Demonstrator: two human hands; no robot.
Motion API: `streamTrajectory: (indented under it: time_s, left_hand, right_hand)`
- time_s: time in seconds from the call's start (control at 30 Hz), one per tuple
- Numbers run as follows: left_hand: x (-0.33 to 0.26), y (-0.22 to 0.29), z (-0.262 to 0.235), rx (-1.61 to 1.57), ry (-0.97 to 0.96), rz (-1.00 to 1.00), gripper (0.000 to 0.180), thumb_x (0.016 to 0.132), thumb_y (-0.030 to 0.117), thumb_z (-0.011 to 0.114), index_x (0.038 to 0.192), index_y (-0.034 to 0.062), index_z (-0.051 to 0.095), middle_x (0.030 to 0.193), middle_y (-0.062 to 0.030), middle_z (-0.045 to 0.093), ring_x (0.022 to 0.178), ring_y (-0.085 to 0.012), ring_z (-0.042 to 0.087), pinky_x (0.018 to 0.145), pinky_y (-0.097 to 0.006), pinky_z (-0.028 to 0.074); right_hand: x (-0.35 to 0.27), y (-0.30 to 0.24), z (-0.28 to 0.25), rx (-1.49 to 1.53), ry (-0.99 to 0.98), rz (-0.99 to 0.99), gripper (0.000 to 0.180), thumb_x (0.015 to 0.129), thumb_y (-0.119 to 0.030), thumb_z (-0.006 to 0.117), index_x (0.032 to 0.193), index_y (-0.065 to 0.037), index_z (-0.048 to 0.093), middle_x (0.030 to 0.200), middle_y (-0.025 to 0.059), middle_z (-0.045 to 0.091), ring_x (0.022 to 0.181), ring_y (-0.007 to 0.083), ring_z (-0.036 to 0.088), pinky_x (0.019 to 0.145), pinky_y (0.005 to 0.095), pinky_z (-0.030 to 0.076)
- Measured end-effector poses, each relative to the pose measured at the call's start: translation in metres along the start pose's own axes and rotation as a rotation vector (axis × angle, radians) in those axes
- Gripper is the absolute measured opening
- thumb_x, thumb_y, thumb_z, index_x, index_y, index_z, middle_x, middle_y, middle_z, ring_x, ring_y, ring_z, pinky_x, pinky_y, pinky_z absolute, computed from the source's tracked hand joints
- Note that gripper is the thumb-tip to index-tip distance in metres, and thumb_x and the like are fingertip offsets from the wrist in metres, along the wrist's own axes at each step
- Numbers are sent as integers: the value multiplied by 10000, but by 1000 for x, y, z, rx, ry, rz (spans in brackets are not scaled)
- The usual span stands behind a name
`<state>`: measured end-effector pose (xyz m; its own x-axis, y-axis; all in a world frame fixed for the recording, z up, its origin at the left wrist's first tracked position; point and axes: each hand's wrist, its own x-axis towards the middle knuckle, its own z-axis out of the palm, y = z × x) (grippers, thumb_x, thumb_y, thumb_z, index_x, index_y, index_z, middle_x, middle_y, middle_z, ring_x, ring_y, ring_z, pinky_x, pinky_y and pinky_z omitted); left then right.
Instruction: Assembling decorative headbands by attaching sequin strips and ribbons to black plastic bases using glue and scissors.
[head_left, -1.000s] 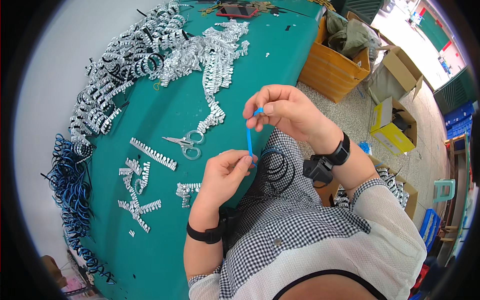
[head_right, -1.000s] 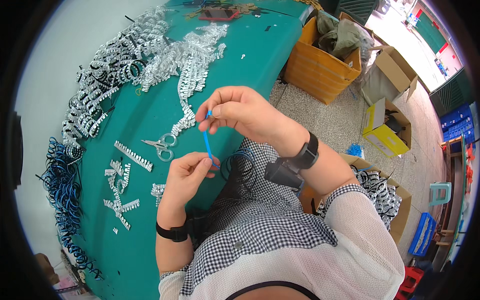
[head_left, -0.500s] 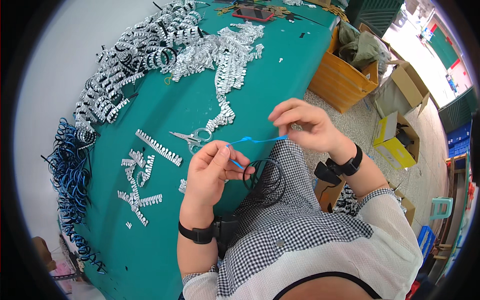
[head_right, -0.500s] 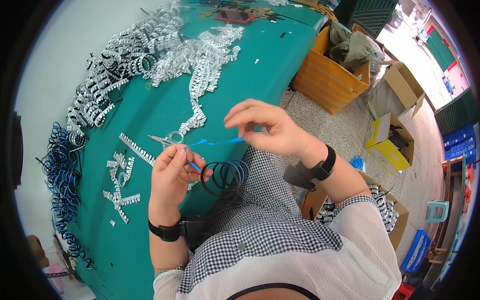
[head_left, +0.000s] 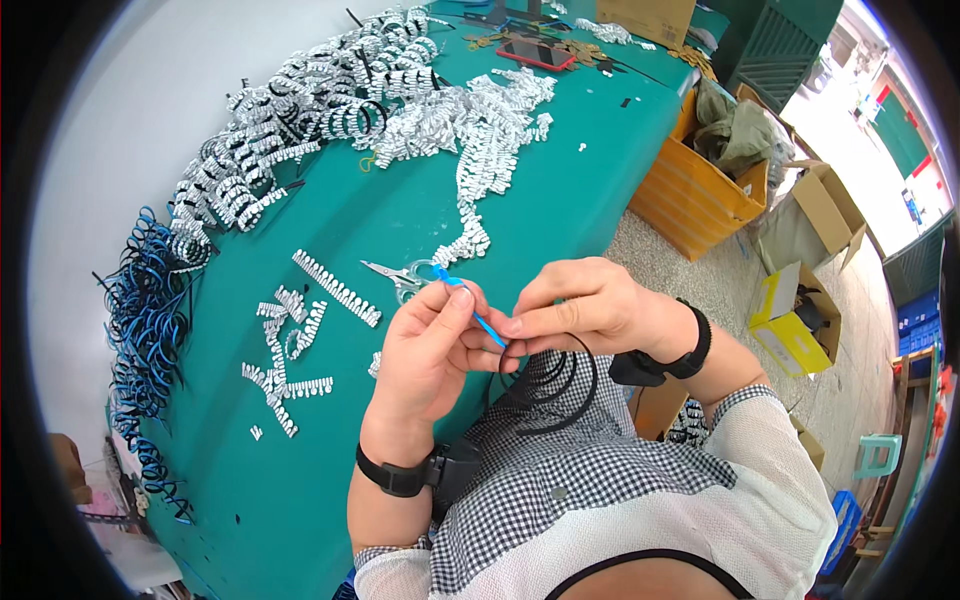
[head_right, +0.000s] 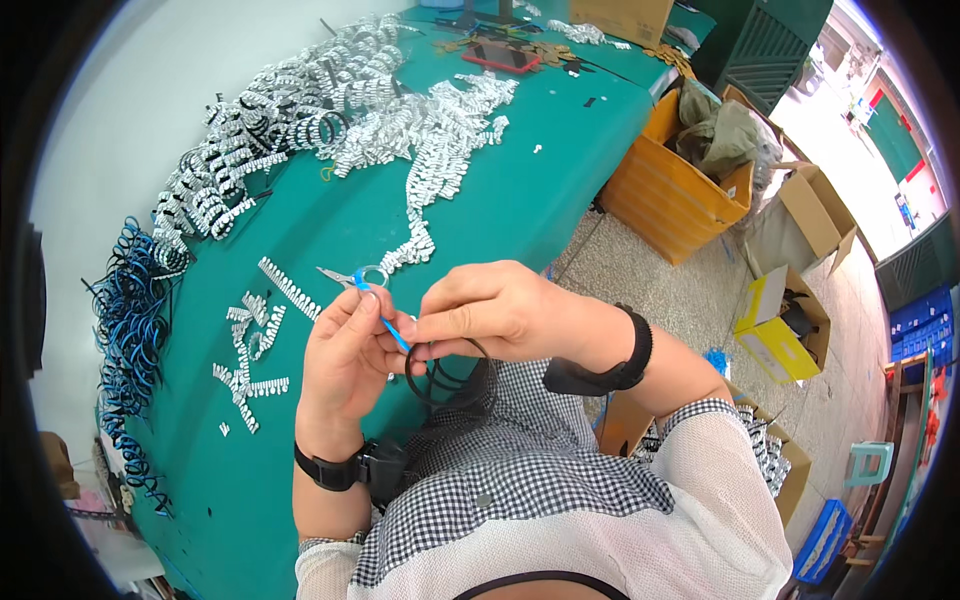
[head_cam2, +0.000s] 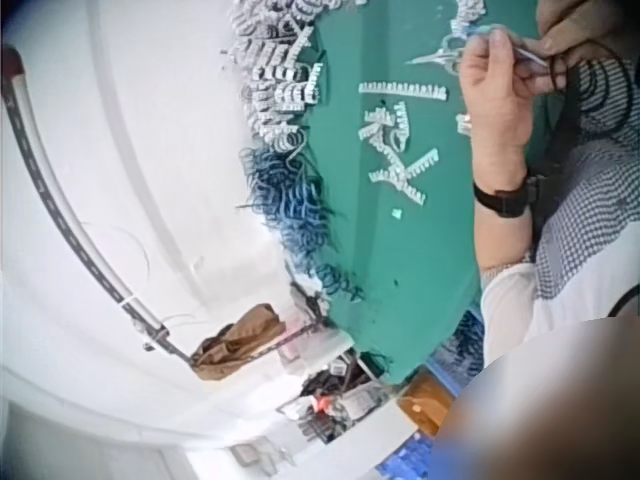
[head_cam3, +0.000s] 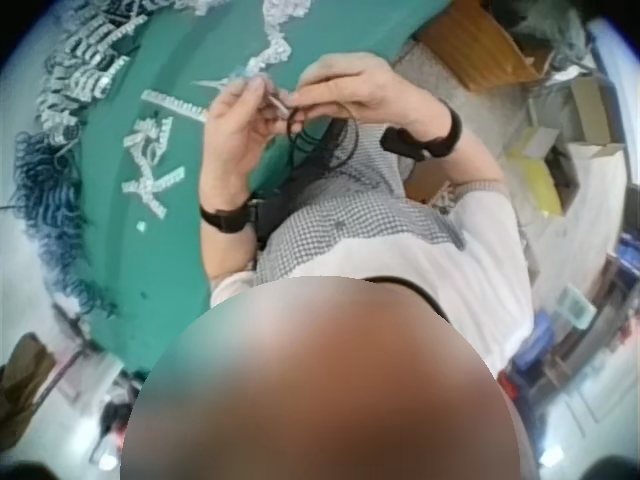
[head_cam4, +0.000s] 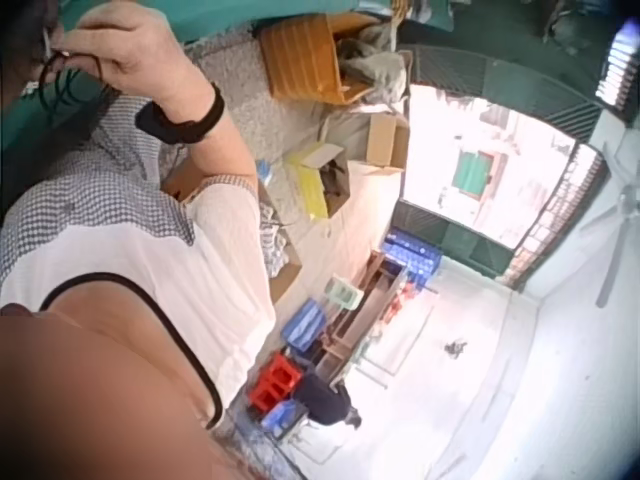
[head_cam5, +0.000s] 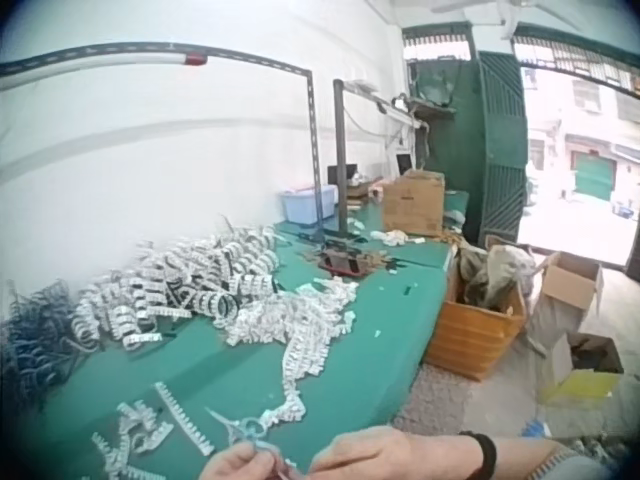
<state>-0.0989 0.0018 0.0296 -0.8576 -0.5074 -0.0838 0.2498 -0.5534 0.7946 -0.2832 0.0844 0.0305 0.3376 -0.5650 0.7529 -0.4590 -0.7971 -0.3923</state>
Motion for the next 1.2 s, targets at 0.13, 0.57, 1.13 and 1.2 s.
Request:
streamTrajectory:
  time_s: [0.13, 0.57, 1.13, 1.2]
  left_hand:
    - [-10, 5, 1, 0, -16, -4, 211, 923, 210, 424, 871, 25, 510, 789, -146, 619, 716, -247, 641, 591, -344, 553]
    - [-3, 13, 21, 104, 26, 95, 171, 899, 187, 491, 904, 29, 556, 844, -86, 613, 743, -143, 593, 620, -259, 499]
    - [-54, 30, 23, 1585, -311, 526, 71, 689, 11, 634, 738, 21, 584, 722, -101, 594, 666, -263, 561, 588, -337, 457]
    - [-66, 43, -6, 1805, -8, 550, 74, 681, 11, 631, 714, 14, 565, 703, -115, 581, 655, -275, 549, 583, -357, 449]
  right_hand:
    - [6, -6, -6, -58, -133, -69, 340, 659, -44, 692, 990, -17, 620, 916, 107, 589, 729, 215, 603, 595, 288, 509]
    - [37, -36, -34, 11, -254, -299, 158, 704, -153, 686, 818, -59, 629, 874, 42, 632, 722, 194, 587, 608, 300, 484]
    - [-28, 73, -126, 490, 926, 677, 137, 830, -140, 597, 866, -8, 606, 807, 59, 624, 705, 136, 599, 652, 277, 511]
    - [-45, 73, -145, 624, 904, 650, 137, 843, -130, 576, 892, -4, 593, 843, 70, 613, 742, 148, 599, 677, 277, 518]
